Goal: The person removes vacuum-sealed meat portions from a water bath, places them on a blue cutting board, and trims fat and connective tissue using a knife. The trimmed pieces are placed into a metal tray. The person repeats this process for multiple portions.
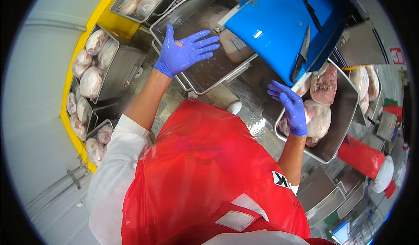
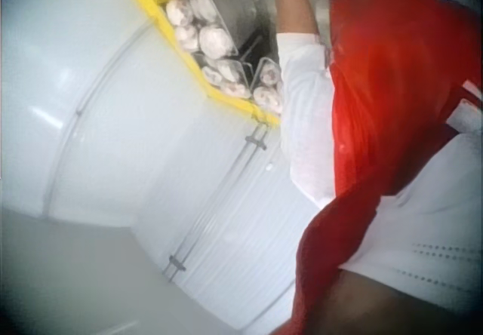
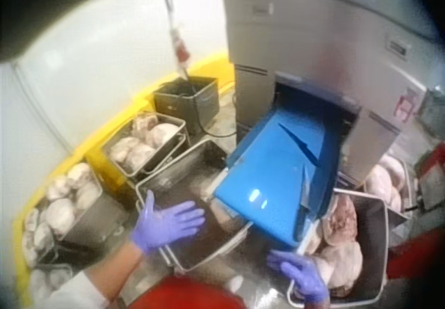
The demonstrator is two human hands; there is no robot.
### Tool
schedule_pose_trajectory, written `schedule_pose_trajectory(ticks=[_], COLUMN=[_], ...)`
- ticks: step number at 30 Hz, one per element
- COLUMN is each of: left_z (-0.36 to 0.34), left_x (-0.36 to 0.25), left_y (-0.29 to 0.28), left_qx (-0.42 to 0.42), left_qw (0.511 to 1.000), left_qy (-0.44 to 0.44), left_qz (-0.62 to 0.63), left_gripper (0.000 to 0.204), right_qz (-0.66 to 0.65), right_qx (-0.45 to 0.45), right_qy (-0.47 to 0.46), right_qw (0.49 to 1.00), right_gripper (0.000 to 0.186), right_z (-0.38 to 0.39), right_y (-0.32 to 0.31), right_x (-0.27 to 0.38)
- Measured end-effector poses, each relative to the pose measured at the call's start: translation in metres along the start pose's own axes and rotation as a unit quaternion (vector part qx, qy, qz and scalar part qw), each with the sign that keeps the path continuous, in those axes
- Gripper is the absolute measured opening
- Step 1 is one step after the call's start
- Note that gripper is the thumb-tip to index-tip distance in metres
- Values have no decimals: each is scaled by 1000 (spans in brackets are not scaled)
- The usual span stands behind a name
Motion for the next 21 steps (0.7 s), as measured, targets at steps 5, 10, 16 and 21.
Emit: schedule_pose_trajectory(ticks=[5, 10, 16, 21], left_z=[30, 49, 65, 62], left_x=[-50, -101, -152, -183], left_y=[-14, -51, -123, -212], left_qx=[38, 119, 90, -93], left_qw=[999, 985, 970, 960], left_qy=[4, -11, -22, -20], left_qz=[-5, -128, -224, -263], left_gripper=[133, 134, 122, 89], right_qz=[89, 143, 214, 68], right_qx=[71, 107, 115, 60], right_qy=[13, 18, 108, 160], right_qw=[993, 984, 964, 983], right_gripper=[46, 46, 53, 60], right_z=[-63, -124, -190, -225], right_y=[90, 193, 299, 322], right_x=[10, 23, -17, -69])
Point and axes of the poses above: each hand's wrist, its own z-axis away from the middle knuckle, its own y-axis out of the palm, x = y × z, the point moved 3 cm from there along -z, towards the middle knuckle
